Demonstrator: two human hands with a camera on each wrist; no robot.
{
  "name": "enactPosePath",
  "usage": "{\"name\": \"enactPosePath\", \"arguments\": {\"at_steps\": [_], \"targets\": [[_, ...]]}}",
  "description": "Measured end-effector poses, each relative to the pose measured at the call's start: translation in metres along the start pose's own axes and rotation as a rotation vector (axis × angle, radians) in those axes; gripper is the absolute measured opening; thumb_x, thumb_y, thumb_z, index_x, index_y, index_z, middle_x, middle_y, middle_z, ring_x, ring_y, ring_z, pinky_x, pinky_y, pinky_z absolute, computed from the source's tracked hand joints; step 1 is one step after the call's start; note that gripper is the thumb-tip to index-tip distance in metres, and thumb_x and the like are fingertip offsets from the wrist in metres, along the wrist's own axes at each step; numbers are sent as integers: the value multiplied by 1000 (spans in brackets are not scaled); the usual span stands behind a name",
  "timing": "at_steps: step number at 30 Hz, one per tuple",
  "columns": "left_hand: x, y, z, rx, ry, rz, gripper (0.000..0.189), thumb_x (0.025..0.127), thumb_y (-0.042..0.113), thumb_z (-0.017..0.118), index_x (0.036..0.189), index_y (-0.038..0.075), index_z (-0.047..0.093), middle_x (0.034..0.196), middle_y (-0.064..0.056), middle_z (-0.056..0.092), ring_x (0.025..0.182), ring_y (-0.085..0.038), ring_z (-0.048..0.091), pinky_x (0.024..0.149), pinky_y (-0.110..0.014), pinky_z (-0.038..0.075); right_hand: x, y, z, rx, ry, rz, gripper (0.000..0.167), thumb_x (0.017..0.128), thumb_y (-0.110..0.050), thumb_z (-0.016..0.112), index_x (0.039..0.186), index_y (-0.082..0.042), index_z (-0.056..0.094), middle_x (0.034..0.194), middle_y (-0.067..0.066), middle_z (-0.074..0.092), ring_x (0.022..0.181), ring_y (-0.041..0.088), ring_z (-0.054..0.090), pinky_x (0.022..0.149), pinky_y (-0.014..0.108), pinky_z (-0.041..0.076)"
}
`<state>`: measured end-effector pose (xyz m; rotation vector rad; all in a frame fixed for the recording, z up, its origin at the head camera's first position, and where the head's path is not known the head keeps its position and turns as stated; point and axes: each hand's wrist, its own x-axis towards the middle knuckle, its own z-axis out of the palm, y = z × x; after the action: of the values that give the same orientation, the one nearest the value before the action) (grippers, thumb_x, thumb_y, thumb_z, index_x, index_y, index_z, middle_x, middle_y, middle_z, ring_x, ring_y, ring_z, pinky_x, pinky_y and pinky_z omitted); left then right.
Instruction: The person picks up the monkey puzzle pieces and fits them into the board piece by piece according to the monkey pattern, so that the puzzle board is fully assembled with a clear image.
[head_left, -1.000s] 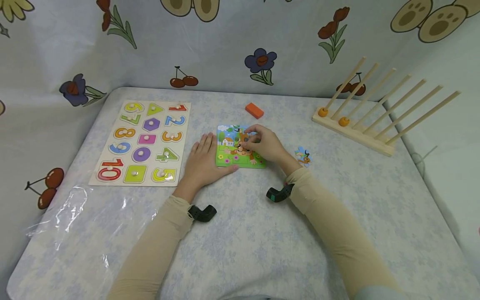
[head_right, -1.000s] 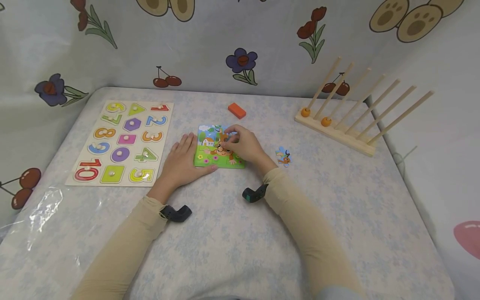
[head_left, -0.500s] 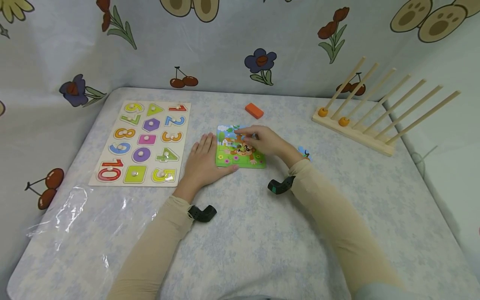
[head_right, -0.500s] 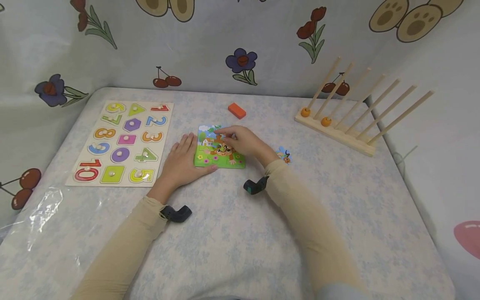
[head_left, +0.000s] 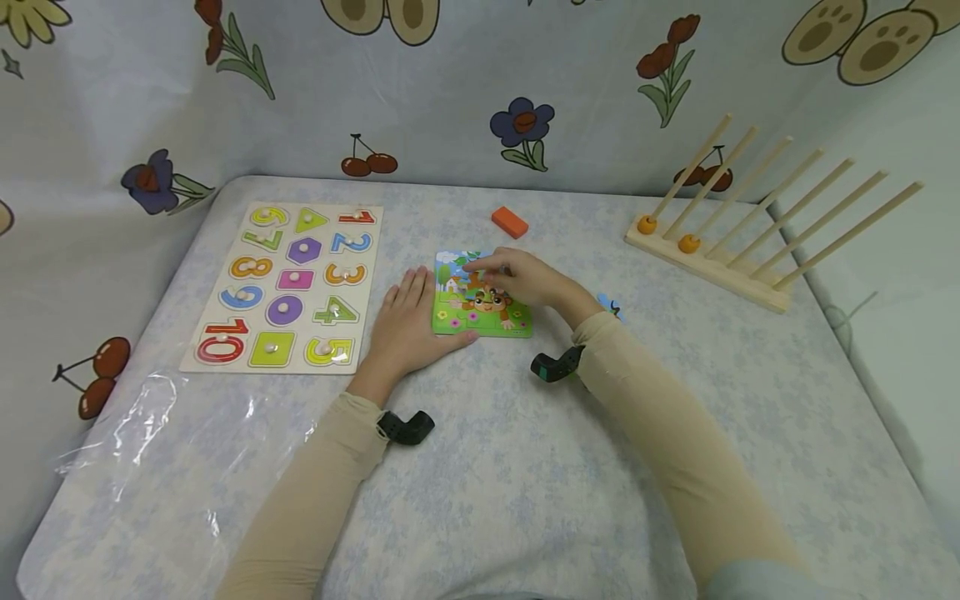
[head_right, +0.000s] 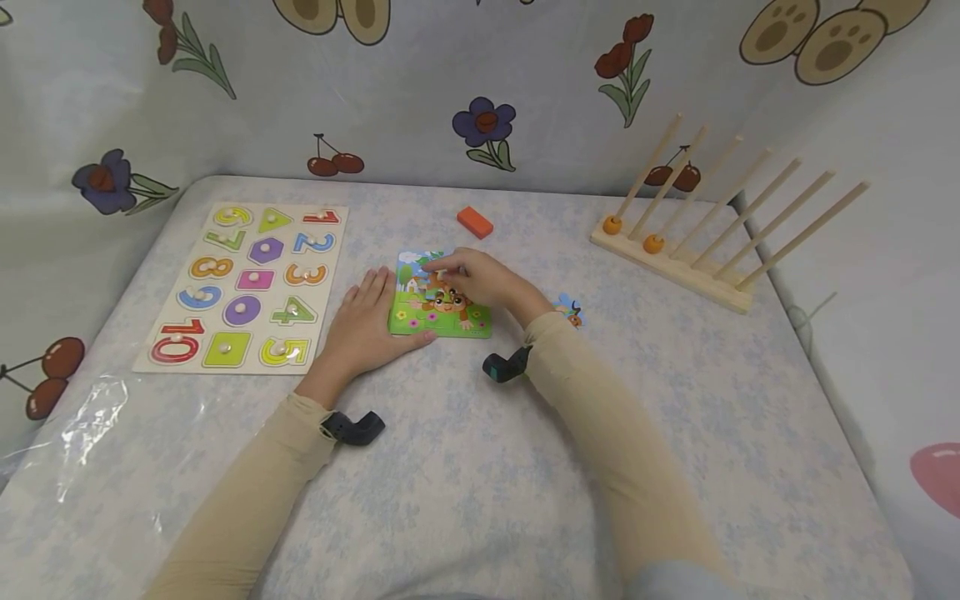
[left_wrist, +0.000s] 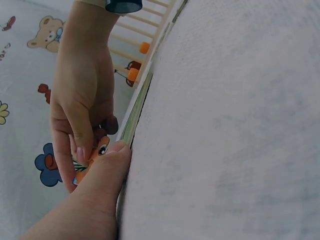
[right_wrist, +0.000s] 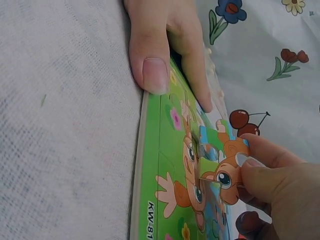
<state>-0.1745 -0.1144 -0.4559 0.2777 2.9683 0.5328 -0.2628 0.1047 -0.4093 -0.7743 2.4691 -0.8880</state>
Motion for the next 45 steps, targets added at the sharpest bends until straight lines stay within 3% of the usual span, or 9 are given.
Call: {"name": "enactPosePath", "arguments": {"at_steps": [10, 23, 26, 30, 33, 39, 45], "targets": [[0, 0, 0, -2, 0, -1, 125, 76, 87, 49, 160, 5, 5, 168, -12, 6, 157, -28, 2, 127, -46, 7, -4, 2, 0, 94, 18, -12, 31, 105, -13, 47, 132, -18, 61, 118, 6, 61, 90, 23, 54, 78, 35, 48], [1, -1, 1, 7, 10, 6, 125, 77, 87, 49, 160, 4, 5, 168, -12, 7, 157, -28, 3, 127, -46, 7, -10, 8, 4, 168, 86, 92, 30, 105, -27, 49, 134, -23, 52, 117, 10, 60, 109, 25, 57, 96, 43, 46], [1, -1, 1, 6, 6, 5, 125, 77, 87, 49, 160, 5, 5, 168, -12, 6, 157, -28, 2, 127, -46, 7, -14, 10, 5, 209, 142, 121, 31, 103, -31, 53, 133, -23, 52, 117, 7, 63, 103, 19, 58, 86, 38, 48], [1, -1, 0, 6, 1, 3, 125, 76, 87, 49, 160, 5, 5, 168, -12, 6, 157, -28, 2, 127, -46, 7, -18, 15, 5, 320, 215, 147, 27, 100, -34, 57, 125, -23, 53, 107, 8, 69, 61, 17, 51, 55, 29, 42], [1, -1, 0, 5, 2, 8, 125, 76, 87, 49, 160, 5, 5, 168, -12, 6, 157, -28, 2, 127, -46, 7, -21, 19, 5, 416, 257, 170, 26, 98, -36, 60, 117, -20, 52, 101, 8, 72, 43, 17, 41, 43, 27, 36], [0, -1, 0, 5, 2, 11, 125, 76, 88, 48, 160, 5, 5, 168, -12, 5, 157, -28, 2, 127, -47, 7, -26, 26, 5, 591, 292, 218, 26, 96, -33, 65, 106, -17, 48, 101, 6, 76, 45, 17, 56, 44, 25, 41], [-1, -1, -1, 0, -2, 10, 125, 76, 87, 49, 160, 5, 6, 168, -11, 6, 157, -28, 3, 127, -46, 7, -32, 27, 5, 646, 295, 209, 25, 96, -32, 66, 100, -16, 48, 97, 8, 75, 48, 19, 59, 47, 28, 36]]}}
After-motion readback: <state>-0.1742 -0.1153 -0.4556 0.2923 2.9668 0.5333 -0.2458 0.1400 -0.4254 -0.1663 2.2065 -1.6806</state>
